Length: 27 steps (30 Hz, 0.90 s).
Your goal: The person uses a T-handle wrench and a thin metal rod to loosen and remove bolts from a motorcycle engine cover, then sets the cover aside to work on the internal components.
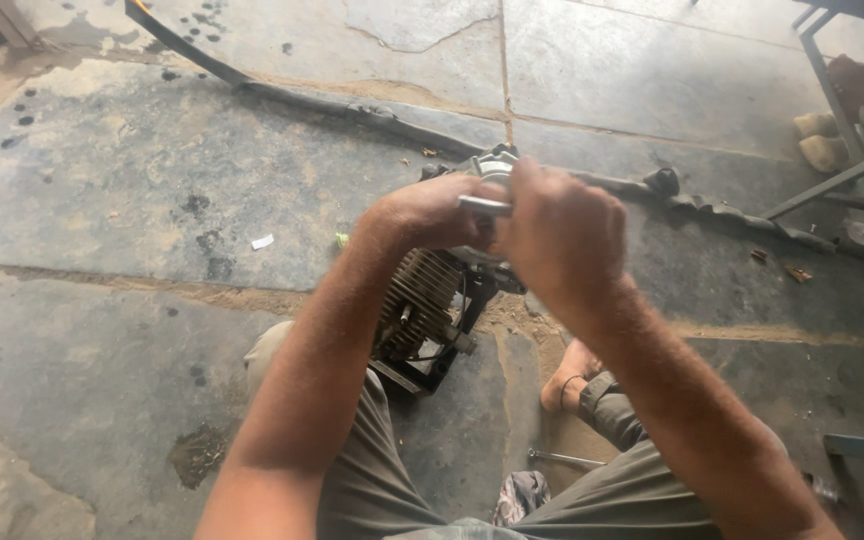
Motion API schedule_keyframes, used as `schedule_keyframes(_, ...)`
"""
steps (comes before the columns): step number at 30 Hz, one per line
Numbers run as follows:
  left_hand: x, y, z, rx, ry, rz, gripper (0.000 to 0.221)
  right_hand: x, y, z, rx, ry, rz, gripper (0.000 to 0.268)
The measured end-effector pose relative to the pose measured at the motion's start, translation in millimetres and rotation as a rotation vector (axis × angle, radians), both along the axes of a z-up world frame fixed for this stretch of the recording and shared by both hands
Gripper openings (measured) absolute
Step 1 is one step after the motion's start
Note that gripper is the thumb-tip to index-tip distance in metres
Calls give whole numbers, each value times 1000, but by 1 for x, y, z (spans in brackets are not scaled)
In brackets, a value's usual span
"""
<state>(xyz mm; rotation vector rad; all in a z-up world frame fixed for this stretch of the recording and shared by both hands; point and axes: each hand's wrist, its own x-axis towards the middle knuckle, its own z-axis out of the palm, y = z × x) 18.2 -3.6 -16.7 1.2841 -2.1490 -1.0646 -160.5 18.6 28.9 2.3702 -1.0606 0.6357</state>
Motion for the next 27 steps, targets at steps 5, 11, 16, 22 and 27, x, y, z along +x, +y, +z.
schedule_keyframes(5, 5, -4, -5, 257, 294, 52, 21, 23, 12, 12, -126, -27, 358, 39)
schedule_keyframes(11, -9, 8, 11, 110, 260, 41, 23, 14, 15, 30, 238, 27, 477, 54)
schedule_keyframes(16, -14, 12, 20, 54, 66, 108, 20, 9, -8, 15, 116, -12, 503, 56)
schedule_keyframes(22, -20, 1, 10, -18, -68, 129, 16, 11, -3, 2, -174, -110, 273, 56)
schedule_keyframes(27, -18, 1, 1, -6, -30, 153, 15, 23, 7, 6, -126, -141, 221, 57)
